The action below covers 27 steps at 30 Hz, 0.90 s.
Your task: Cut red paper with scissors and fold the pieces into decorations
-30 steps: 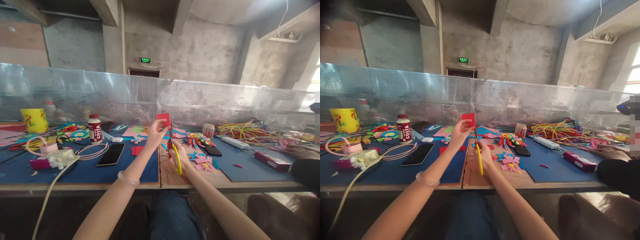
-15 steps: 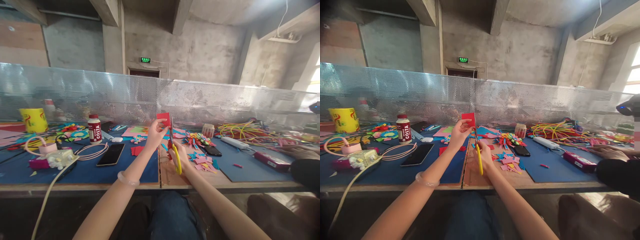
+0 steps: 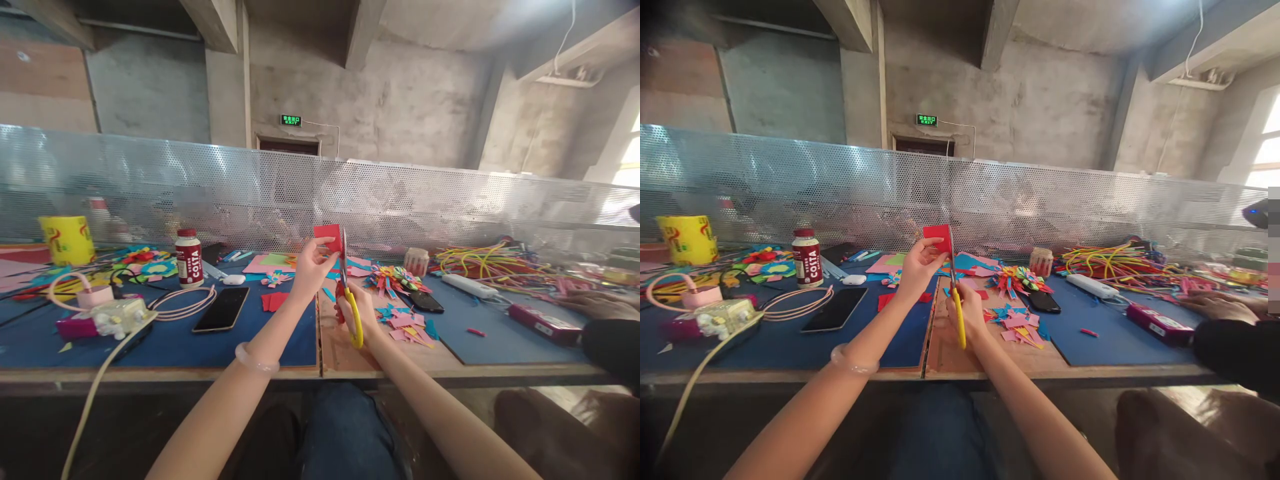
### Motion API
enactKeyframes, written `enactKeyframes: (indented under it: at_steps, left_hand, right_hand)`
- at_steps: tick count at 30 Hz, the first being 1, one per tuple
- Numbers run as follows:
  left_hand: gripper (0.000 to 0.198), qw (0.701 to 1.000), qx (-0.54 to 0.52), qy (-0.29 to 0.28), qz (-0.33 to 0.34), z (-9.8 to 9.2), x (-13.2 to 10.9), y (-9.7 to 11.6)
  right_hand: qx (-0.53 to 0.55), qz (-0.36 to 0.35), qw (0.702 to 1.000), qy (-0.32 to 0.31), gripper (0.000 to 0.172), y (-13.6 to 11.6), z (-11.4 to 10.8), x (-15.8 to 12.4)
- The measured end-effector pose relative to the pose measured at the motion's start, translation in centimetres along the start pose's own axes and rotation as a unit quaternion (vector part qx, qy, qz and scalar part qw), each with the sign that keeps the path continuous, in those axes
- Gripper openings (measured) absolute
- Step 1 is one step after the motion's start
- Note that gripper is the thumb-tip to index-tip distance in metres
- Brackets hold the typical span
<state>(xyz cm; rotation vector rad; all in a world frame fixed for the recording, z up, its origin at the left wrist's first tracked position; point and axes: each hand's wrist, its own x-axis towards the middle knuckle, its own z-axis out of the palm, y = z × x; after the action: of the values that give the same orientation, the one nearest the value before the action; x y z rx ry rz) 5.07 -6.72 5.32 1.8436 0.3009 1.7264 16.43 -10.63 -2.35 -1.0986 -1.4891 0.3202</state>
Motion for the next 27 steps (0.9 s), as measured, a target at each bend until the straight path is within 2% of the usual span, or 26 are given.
enactKeyframes:
  at_steps: [27]
  left_hand:
    - [0.026,1.000,0.007,0.004,0.004,0.12,-0.02,0.32]
  right_hand:
    - [-0.021,0.015,0.999,0.022,0.015,-0.04,0.22,-0.02]
